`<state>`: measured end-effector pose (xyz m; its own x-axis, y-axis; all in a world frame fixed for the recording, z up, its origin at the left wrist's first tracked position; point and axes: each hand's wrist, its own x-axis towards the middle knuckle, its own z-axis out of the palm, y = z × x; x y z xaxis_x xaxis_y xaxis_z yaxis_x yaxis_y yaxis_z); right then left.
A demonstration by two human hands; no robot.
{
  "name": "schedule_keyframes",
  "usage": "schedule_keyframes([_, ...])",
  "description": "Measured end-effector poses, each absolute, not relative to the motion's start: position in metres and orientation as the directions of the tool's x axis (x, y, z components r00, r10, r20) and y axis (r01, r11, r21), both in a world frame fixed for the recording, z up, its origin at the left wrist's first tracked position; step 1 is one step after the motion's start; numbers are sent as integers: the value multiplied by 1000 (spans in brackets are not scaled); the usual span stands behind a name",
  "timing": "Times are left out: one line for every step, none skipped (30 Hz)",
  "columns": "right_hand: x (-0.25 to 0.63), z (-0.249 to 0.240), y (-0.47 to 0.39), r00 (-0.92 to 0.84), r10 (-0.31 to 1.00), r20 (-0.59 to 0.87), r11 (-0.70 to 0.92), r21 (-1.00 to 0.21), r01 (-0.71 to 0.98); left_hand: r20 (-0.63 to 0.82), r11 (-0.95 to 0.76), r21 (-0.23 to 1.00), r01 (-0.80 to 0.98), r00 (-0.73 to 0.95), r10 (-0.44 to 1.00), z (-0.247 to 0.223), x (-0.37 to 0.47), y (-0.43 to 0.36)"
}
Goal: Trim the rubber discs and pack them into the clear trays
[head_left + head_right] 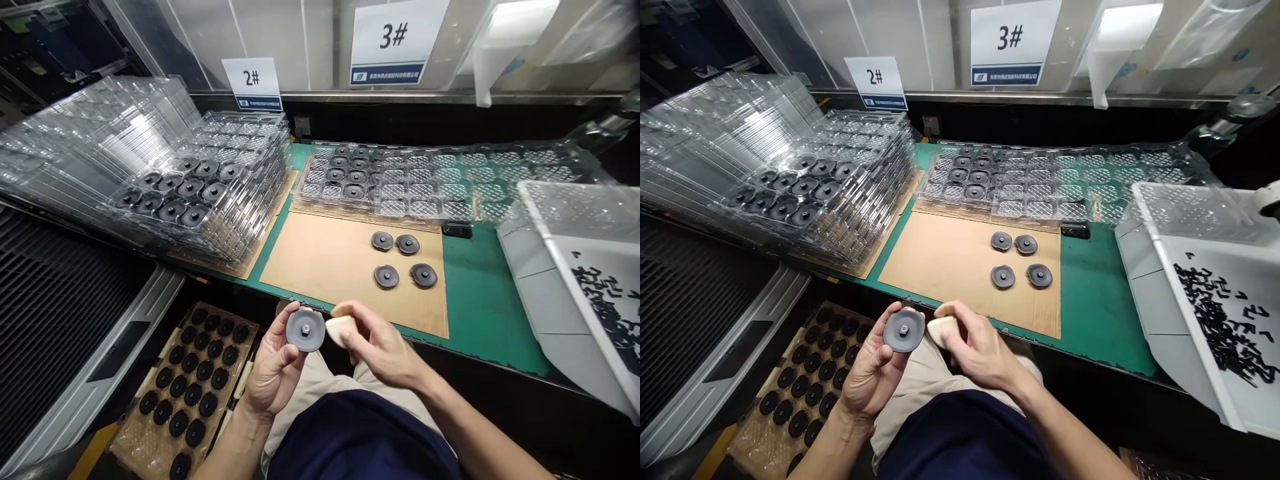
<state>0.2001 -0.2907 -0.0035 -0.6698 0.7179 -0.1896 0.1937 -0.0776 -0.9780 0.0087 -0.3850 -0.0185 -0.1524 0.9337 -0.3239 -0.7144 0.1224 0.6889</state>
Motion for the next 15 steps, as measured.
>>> schedule_keyframes([199, -6, -297, -709, 665, -235, -209, -970, 125, -321, 123, 700, -703, -156, 934, -19, 10, -384])
schedule_keyframes([197, -10, -304, -733, 628, -263, -307, -949, 77, -318, 131, 712, -689, -151, 936, -20, 12, -383])
schedule_keyframes([195, -13, -309, -738, 612, -285, -367, -929, 54, -316, 144, 727, -671, -141, 938, -21, 14, -383])
schedule_keyframes([193, -18, -313, -726, 618, -301, -388, -920, 51, -312, 157, 748, -645, -133, 941, -22, 16, -383])
schedule_keyframes([191, -22, -316, -700, 643, -310, -372, -926, 68, -307, 172, 779, -602, -127, 943, -23, 18, -383])
schedule_keyframes([190, -26, -318, -665, 682, -305, -322, -941, 102, -304, 186, 820, -541, -136, 943, -23, 19, -384])
schedule_keyframes([188, -29, -320, -630, 726, -276, -242, -960, 142, -301, 197, 865, -461, -162, 940, -24, 21, -385])
schedule_keyframes([187, -33, -320, -601, 766, -228, -146, -972, 183, -294, 205, 906, -371, -201, 934, -25, 22, -385])
schedule_keyframes([187, -35, -320, -581, 795, -172, -48, -974, 222, -283, 211, 936, -283, -246, 927, -26, 23, -386])
schedule_keyframes([187, -38, -320, -573, 811, -116, 41, -966, 254, -270, 215, 954, -210, -286, 919, -27, 24, -385])
schedule_keyframes([188, -42, -318, -578, 814, -65, 116, -956, 271, -257, 216, 963, -160, -317, 913, -28, 23, -384])
schedule_keyframes([190, -46, -315, -595, 803, -30, 171, -945, 277, -242, 209, 969, -130, -341, 908, -29, 22, -381])
schedule_keyframes([194, -52, -311, -622, 783, -10, 209, -937, 279, -223, 197, 974, -109, -360, 906, -29, 19, -378])
schedule_keyframes([198, -60, -306, -648, 762, 0, 238, -930, 280, -200, 178, 980, -91, -381, 903, -28, 14, -374])
schedule_keyframes([204, -70, -298, -664, 748, -1, 257, -921, 291, -172, 156, 985, -72, -407, 897, -25, 6, -369])
